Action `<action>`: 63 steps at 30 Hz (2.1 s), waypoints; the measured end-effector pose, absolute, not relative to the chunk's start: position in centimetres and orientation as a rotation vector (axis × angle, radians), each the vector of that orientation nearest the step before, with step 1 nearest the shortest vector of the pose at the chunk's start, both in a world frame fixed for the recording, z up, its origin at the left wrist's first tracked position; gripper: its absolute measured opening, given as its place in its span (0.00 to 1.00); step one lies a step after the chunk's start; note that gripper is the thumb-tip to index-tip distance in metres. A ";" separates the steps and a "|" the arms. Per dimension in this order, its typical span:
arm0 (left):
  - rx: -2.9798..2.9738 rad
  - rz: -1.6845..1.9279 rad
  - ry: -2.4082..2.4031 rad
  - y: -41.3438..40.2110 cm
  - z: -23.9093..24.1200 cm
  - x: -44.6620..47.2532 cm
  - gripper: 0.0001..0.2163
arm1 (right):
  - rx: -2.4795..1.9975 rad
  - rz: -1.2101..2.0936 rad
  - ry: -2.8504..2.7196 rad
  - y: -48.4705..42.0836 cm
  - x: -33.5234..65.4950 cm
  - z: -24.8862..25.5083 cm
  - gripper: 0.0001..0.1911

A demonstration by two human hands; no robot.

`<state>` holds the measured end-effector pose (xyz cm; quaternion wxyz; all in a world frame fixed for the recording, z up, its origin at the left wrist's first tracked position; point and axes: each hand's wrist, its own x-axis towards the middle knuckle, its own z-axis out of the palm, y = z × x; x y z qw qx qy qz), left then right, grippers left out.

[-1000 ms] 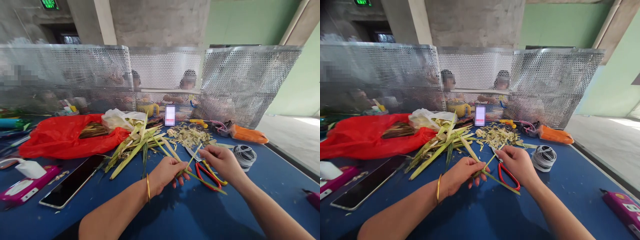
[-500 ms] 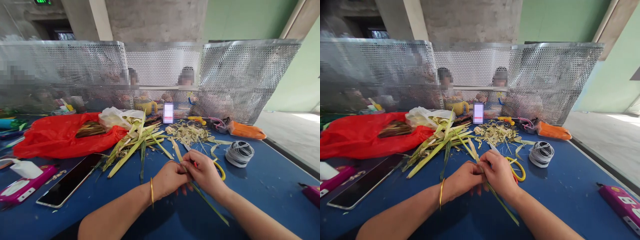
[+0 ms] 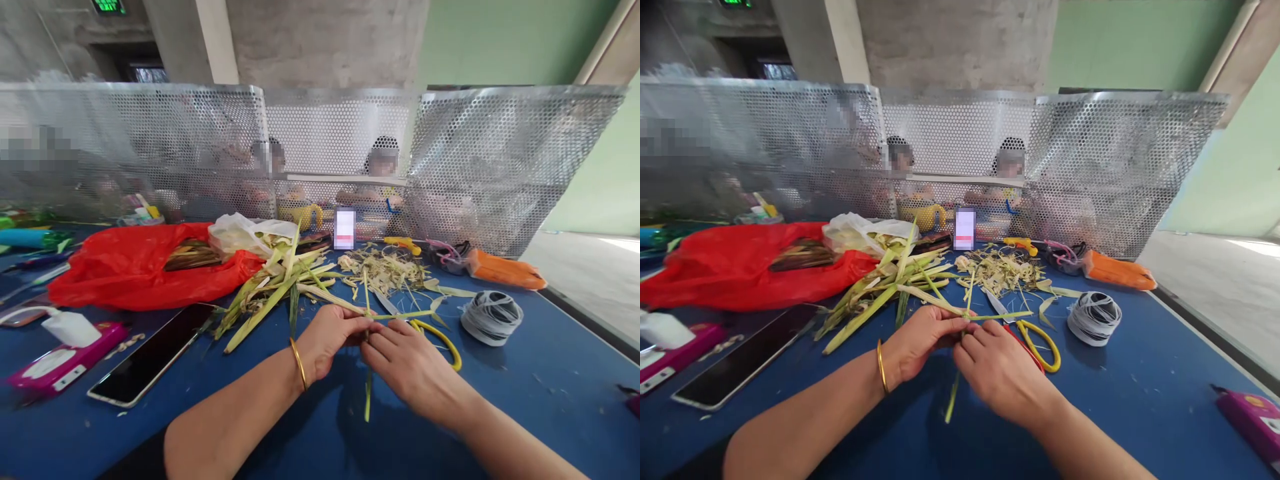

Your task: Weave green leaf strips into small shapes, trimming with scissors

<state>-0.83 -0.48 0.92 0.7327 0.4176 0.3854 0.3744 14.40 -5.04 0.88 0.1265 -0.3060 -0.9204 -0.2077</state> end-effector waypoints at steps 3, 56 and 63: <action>0.890 0.862 0.831 -0.7 0.8 -0.6 0.11 | -0.832 -0.578 -2.661 -5.1 14.6 1.0 0.15; 0.938 0.627 0.754 0.1 1.3 -2.0 0.10 | -0.967 -0.656 -2.118 -3.4 18.1 2.5 0.09; 0.770 0.740 0.703 -0.1 1.4 -1.4 0.04 | -1.055 -0.413 -2.061 -3.7 17.6 2.2 0.05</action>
